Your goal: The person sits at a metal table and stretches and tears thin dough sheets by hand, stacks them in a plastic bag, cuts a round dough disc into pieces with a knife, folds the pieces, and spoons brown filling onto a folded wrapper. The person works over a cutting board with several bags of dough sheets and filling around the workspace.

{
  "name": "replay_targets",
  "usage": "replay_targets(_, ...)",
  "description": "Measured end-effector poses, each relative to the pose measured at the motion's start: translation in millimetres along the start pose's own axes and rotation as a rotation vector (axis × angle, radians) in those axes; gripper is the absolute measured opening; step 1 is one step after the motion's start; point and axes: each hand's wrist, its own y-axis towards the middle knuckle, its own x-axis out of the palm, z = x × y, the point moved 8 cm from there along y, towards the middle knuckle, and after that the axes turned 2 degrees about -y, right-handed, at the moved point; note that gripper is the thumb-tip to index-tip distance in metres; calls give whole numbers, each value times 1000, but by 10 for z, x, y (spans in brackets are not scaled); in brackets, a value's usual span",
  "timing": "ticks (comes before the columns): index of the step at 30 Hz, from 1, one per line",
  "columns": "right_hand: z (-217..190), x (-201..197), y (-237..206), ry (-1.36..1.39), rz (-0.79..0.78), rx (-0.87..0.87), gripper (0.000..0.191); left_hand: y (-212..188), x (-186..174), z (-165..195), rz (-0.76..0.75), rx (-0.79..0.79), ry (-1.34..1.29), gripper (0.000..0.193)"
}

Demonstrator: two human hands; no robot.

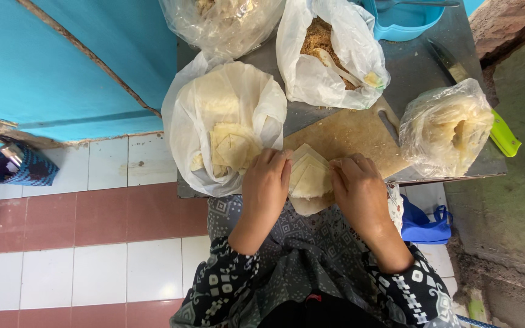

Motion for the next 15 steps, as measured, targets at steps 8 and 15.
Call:
replay_targets(8,240,-217,163,-49,110,-1,9,71,74,198,-14,117,-5,21)
replay_targets(15,489,-467,697,-59,144,-48,8,-336,26,386,2,58,26,19)
